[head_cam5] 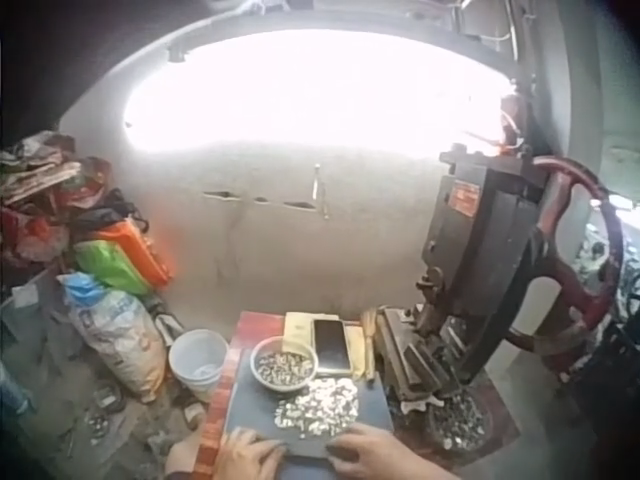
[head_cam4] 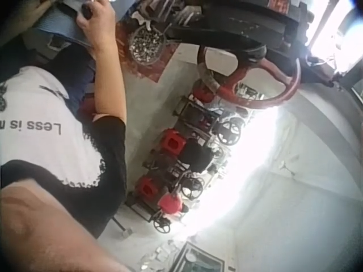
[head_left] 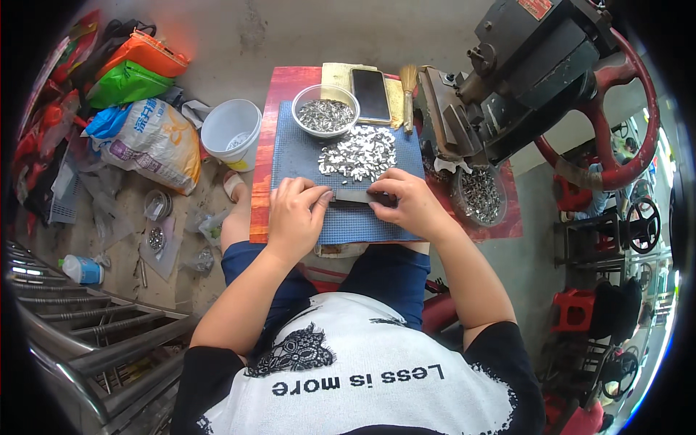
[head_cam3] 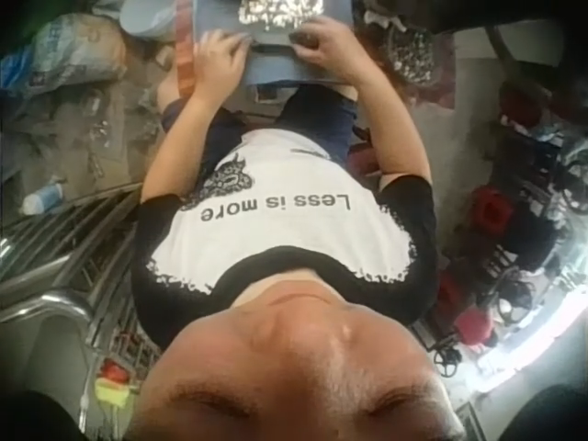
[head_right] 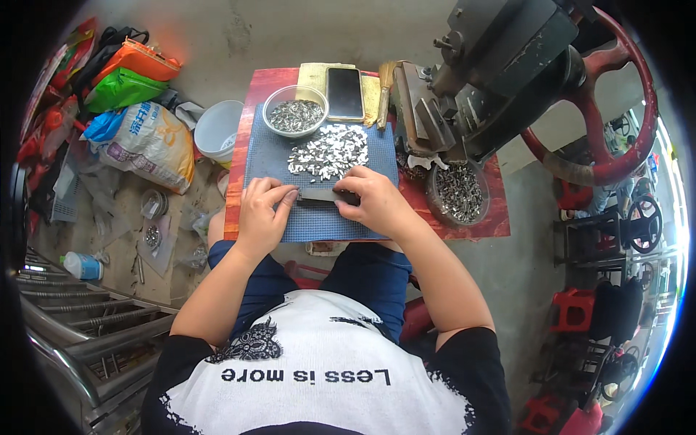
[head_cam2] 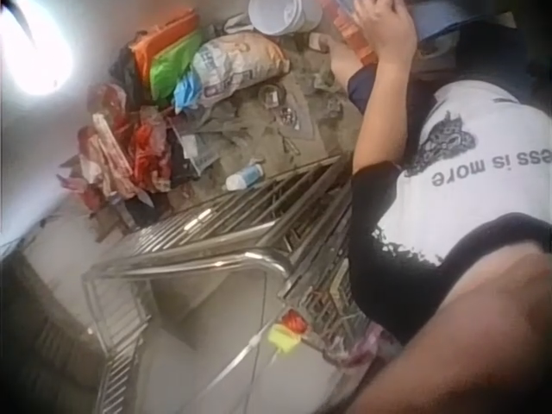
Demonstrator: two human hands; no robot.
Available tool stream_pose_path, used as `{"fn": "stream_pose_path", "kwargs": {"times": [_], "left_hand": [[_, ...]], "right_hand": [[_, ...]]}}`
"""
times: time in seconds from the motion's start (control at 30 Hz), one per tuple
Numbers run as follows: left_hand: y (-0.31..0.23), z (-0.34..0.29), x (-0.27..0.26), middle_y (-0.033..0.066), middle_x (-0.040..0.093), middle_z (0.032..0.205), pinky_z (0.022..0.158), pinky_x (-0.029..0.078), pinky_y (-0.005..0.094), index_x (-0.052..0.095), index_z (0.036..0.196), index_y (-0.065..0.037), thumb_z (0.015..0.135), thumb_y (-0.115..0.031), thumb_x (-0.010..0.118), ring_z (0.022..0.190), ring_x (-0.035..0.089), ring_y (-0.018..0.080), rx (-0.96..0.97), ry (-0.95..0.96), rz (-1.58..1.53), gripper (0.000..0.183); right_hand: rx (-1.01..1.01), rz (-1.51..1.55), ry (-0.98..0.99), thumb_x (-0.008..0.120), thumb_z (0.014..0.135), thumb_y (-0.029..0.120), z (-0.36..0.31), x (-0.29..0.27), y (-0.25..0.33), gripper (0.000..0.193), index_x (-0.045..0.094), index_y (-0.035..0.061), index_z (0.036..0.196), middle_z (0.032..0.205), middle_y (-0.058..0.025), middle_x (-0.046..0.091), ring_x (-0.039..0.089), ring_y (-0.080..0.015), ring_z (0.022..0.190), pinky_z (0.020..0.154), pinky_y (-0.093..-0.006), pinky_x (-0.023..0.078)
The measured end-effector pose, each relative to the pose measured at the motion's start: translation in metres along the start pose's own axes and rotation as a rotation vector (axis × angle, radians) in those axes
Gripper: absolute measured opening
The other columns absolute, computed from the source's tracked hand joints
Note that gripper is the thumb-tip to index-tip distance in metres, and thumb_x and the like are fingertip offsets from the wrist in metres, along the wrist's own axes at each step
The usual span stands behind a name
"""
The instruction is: Manually placing small metal components into a jig and using a manual press to assemble them.
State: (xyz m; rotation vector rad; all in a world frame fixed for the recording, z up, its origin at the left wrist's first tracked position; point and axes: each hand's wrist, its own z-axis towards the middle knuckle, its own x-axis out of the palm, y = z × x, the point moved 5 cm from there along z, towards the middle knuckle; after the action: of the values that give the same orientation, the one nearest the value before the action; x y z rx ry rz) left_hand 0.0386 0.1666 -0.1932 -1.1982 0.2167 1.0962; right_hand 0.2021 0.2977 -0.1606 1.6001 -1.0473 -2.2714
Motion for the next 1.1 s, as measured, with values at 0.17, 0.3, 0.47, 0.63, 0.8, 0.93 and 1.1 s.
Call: {"fn": "stream_pose_path", "kwargs": {"times": [0.17,0.3,0.47,0.63,0.8,0.93,1.1], "left_hand": [[-0.002,0.003,0.003,0.0052,0.065,0.092,0.085,0.039,0.0394,0.076,0.096,-0.009,0.087,-0.029,0.072,0.096,0.057,0.0249,-0.014,0.030,0.001,0.022],[-0.001,0.006,0.004,0.0039,0.066,0.091,0.087,0.037,0.0396,0.073,0.095,-0.008,0.084,-0.025,0.075,0.098,0.057,0.0249,-0.079,0.117,-0.014,0.020],[-0.009,0.006,0.009,0.0049,0.067,0.090,0.087,0.039,0.0396,0.067,0.098,-0.006,0.080,-0.017,0.076,0.097,0.057,0.0258,-0.082,0.242,-0.029,0.023],[-0.023,0.035,0.007,0.0124,0.066,0.093,0.085,0.047,0.0384,0.064,0.103,0.000,0.078,-0.007,0.076,0.097,0.060,0.0275,0.026,0.295,-0.179,0.028],[-0.089,0.108,0.037,0.0200,0.056,0.130,0.101,0.047,0.0408,0.045,0.137,0.001,0.071,-0.017,0.086,0.118,0.058,0.0338,0.076,0.284,-0.399,0.080],[-0.122,0.149,0.115,0.0247,0.041,0.145,0.117,0.031,0.0436,0.024,0.151,0.004,0.057,-0.033,0.095,0.138,0.038,0.0402,0.257,0.150,-0.407,0.123],[-0.136,0.159,0.147,0.0290,0.038,0.146,0.116,0.030,0.0480,0.017,0.153,0.002,0.058,-0.035,0.090,0.139,0.036,0.0426,0.227,0.179,-0.445,0.125]], "right_hand": [[-0.053,-0.027,0.018,0.077,0.078,0.008,0.002,0.003,0.003,0.023,0.071,0.0018,0.100,0.096,-0.0113,0.064,0.067,-0.0263,0.087,0.078,-0.0344,0.055],[-0.019,0.012,0.035,0.078,0.077,0.010,0.003,-0.003,0.013,0.023,0.070,0.0012,0.098,0.094,-0.0121,0.064,0.064,-0.0278,0.086,0.078,-0.0361,0.054],[-0.092,-0.059,0.062,0.077,0.077,0.014,-0.003,0.005,-0.001,0.022,0.069,0.0013,0.094,0.090,-0.0127,0.065,0.061,-0.0305,0.090,0.081,-0.0391,0.052],[-0.039,0.042,0.021,0.075,0.077,0.012,-0.009,-0.021,0.003,0.021,0.068,0.0000,0.094,0.089,-0.0133,0.063,0.061,-0.0306,0.087,0.078,-0.0368,0.051],[0.206,0.050,-0.549,0.076,0.081,0.015,-0.020,-0.116,-0.021,0.025,0.068,-0.0027,0.097,0.084,-0.0087,0.068,0.063,-0.0154,0.073,0.068,-0.0299,0.051],[0.318,-0.359,-0.722,0.074,0.080,0.021,-0.019,-0.151,-0.042,0.029,0.069,-0.0043,0.094,0.089,-0.0231,0.068,0.067,-0.0388,0.083,0.076,-0.0434,0.053],[0.342,-0.436,-0.643,0.070,0.081,0.021,-0.015,-0.150,-0.052,0.028,0.070,-0.0040,0.094,0.092,-0.0240,0.067,0.066,-0.0402,0.088,0.082,-0.0465,0.053]]}}
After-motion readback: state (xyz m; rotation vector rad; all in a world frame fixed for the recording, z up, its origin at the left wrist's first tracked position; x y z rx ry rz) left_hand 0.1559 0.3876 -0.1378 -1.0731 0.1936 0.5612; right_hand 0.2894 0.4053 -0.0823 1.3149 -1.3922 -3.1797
